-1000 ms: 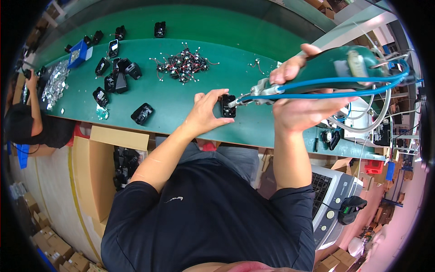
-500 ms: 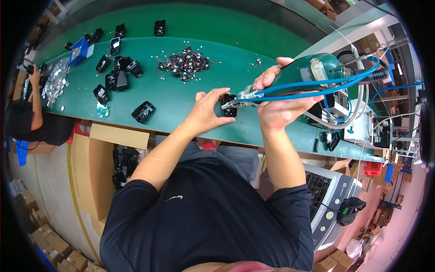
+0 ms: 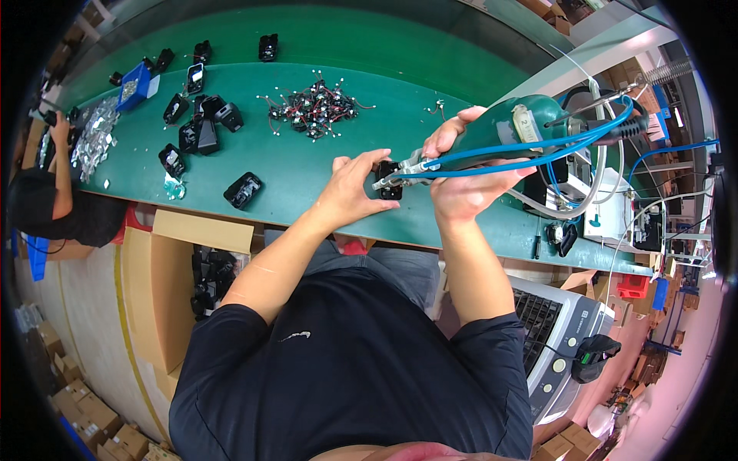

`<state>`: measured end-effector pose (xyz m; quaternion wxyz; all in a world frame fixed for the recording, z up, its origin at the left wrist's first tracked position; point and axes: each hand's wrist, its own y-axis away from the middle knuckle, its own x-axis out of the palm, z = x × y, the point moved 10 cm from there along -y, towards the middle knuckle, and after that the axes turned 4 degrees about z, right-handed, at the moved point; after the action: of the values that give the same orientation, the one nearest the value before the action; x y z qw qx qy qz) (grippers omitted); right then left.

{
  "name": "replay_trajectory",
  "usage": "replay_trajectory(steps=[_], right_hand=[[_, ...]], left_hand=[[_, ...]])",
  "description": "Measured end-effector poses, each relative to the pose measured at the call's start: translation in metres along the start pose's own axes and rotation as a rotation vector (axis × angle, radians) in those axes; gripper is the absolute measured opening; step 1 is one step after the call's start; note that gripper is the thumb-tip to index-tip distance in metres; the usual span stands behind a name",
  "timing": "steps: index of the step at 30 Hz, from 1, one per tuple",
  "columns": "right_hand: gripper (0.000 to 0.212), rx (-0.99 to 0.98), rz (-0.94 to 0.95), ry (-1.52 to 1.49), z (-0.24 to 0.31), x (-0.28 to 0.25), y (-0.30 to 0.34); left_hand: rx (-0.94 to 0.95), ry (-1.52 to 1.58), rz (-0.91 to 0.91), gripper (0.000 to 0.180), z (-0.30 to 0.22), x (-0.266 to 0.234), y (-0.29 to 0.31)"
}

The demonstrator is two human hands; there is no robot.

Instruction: The person assembles electronic components into a black plastic housing, then secures them with screws using a pneumatic screwdriver.

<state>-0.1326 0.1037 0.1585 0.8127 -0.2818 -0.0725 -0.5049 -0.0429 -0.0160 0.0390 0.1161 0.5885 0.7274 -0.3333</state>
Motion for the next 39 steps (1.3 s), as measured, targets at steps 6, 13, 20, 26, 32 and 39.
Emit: replay_trajectory(steps=[6,13,20,26,32,39], right_hand=[[0.111,-0.005,-0.004,0.134,0.002,0.006,-0.007],[0.086,-0.281,0.139,0.022,0.137,0.003,-0.057],[0.048,-0.300,-0.089,0.386,0.107,-0.030,-0.009],[0.053,-0.307,-0.069,0.479,0.087,-0.038,-0.001],[0.067,-0.974,-0.139,1.179,0.144,0.001,0.051],[0.035,-0.232,0.491,1.167,-0.107,0.018,-0.017]], left_hand=[[-0.088,0.043,0.049,0.096,0.004,0.001,-0.003],[-0.019,-0.097,0.079,0.085,-0.006,-0.026,-0.031],[-0.136,-0.686,0.121,0.071,0.104,-0.119,-0.199],[-0.303,-0.791,0.216,0.086,0.166,-0.127,-0.201],[0.003,-0.641,-0.055,0.037,0.018,-0.188,-0.066],[-0.325,-0.653,-0.212,0.055,0.027,-0.169,0.107]])
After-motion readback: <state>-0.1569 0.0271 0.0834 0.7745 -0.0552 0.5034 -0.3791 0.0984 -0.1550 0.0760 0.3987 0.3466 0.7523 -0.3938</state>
